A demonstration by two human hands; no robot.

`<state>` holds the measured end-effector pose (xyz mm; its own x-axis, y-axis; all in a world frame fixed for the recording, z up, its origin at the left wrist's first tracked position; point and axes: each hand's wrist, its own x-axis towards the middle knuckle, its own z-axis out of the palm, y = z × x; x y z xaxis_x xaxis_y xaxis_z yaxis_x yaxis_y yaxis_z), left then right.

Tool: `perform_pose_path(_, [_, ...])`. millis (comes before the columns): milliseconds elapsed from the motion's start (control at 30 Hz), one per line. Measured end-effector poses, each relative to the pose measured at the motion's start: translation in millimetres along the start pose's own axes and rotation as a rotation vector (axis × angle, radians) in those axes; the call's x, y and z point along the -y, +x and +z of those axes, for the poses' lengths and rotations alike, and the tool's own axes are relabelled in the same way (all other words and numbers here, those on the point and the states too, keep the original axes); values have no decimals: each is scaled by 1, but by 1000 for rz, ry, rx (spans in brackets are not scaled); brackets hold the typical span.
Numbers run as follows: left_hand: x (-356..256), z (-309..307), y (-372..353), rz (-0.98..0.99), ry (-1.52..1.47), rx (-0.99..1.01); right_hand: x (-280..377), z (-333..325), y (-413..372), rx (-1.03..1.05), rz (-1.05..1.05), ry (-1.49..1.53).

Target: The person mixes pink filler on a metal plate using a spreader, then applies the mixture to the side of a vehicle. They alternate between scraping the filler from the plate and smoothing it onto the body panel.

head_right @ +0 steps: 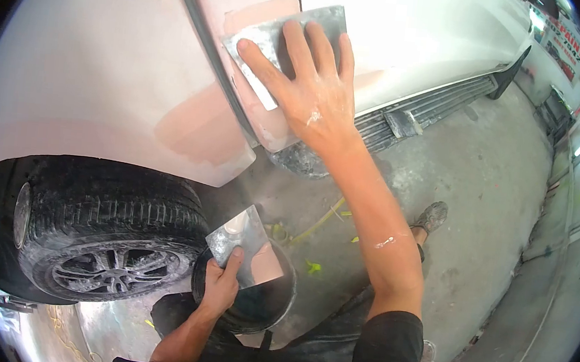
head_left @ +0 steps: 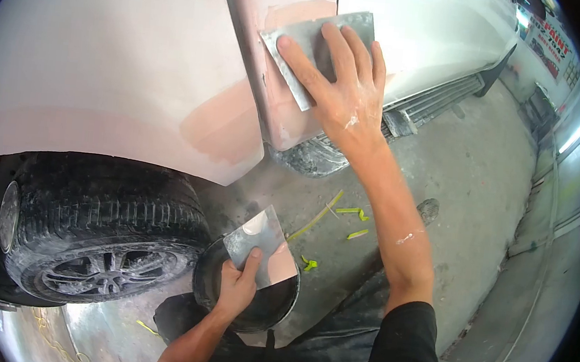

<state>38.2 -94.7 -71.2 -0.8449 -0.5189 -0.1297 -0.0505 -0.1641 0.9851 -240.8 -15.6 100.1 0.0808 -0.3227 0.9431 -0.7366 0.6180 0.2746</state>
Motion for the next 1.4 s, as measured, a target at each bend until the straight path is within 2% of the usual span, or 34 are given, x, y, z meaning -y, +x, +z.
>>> perform_pose_path(200, [0, -4, -2, -37, 1, 31, 8, -8, -43, 164, -17, 5])
perform_pose_path(500, [-4, -2, 1, 25, 94, 41, 24, -5, -96, 218, 8, 52])
perform_pose_path(600, [3, -2, 4, 26, 57, 10, 27, -21, -105, 292, 49, 72])
perform_pose_path(667, [8, -1, 7, -1, -91, -19, 34, -40, -115, 341, 119, 127])
perform_pose_path(800, [0, 1, 8, -189, -579, -38, 52, -93, -135, 335, 675, 537])
perform_pose_path(900, [-4, 5, 7, -203, -701, 5, 87, -144, -151, 423, 1215, 1006])
perform_pose_path(967, [22, 2, 9, -82, -589, -9, 102, -173, -149, 653, 858, 1188])
perform_pose_path(1000, [28, 2, 8, -24, -534, -19, 117, -186, -145, 790, 801, 1124])
perform_pose_path(1033, [31, -4, 6, -62, -548, -30, 131, -196, -141, 922, 743, 1056])
perform_pose_path(1067, [28, -12, 7, -103, -559, -39, 135, -201, -139, 995, 718, 942])
perform_pose_path(1167, [-4, -15, 0, -121, -761, 58, 122, -214, -183, 1246, 150, 439])
perform_pose_path(1200, [-13, -16, 1, -105, -855, 110, 116, -215, -197, 1246, 306, 508])
perform_pose_path(1267, [-11, -17, 0, -145, -848, 142, 109, -219, -208, 1245, 619, 653])
perform_pose_path(1400, [3, -10, -1, -148, -779, 82, 93, -205, -180, 999, 738, 613])
